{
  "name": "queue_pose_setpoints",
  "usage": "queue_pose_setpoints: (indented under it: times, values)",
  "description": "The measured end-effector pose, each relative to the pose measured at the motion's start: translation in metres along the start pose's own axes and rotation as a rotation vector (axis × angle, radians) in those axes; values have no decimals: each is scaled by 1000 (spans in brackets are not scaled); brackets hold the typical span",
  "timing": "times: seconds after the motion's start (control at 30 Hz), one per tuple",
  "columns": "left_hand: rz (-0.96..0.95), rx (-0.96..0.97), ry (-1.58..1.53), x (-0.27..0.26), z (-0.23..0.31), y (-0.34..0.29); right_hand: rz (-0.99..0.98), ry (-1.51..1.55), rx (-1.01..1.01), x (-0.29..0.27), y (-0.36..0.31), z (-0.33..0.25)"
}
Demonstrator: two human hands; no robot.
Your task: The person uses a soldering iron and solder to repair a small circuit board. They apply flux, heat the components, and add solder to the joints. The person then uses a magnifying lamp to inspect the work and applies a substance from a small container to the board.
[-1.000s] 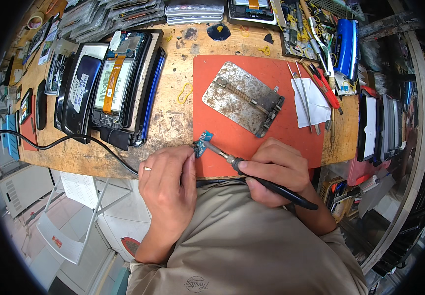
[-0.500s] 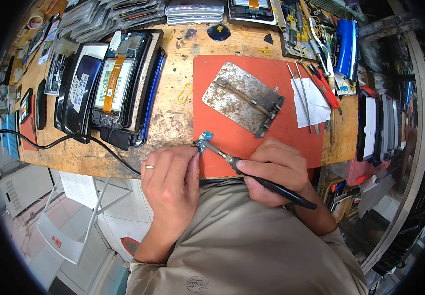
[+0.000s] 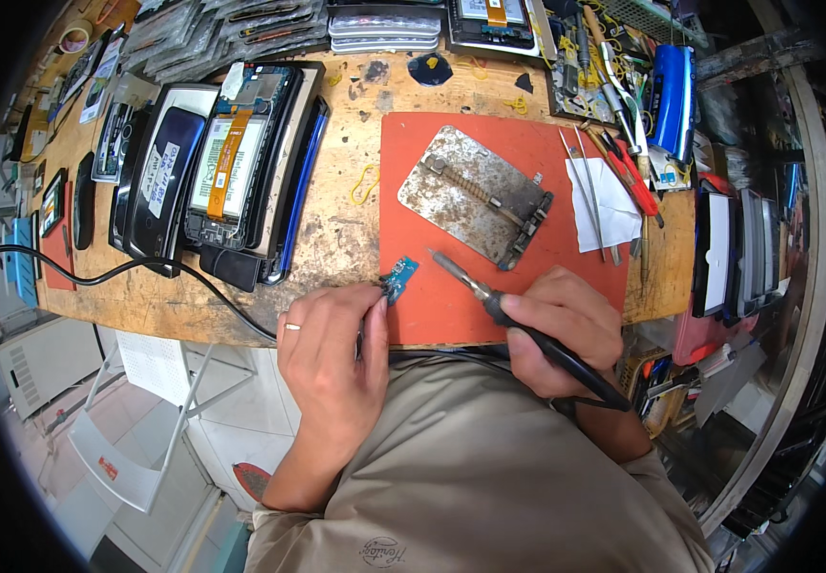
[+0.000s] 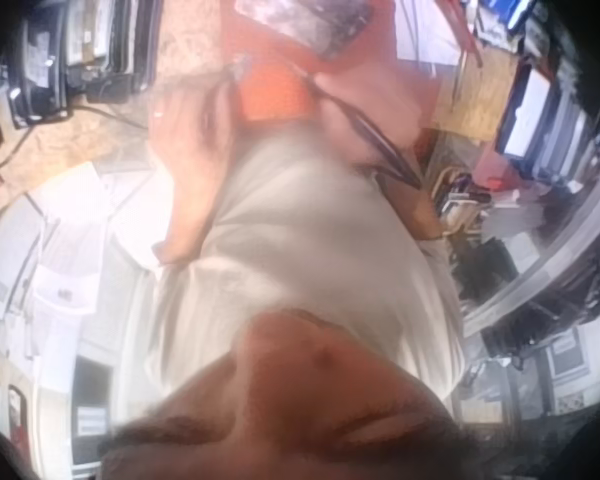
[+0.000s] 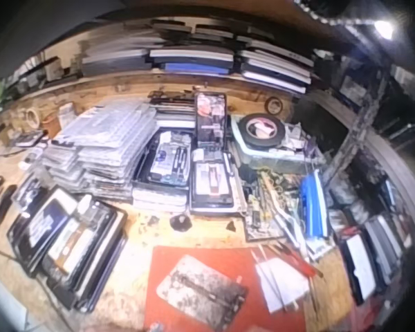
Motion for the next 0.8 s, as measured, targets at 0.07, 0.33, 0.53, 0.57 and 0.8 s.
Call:
queue_pose_setpoints:
  times: [0.07,0.33,0.53,0.57,0.8]
  values:
    - [7,0,-16,1,-1,-1,-50,-81,42,1,-2,1]
    - [-43,-4,14,3,1,-3,-122,17,304,-42,-21,-13]
    - [-37,4,21,5,3,-4,5,35,167,-59,-24,-18]
    - [-29,21,30,5,4,-3,-53,-17,123,-52,-22,-19]
    - [-31,24,59,6,5,-3,-62,20,26,3,-8,-3]
Point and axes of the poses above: each hand's wrist, its own y-axis towards the middle knuckle, its own x-axis out of the palm, z = x × y, the point moved 6 cm from there along y, towards the middle knuckle, and after that the axes turned 3 degrees about x, right-handed, at the moved point
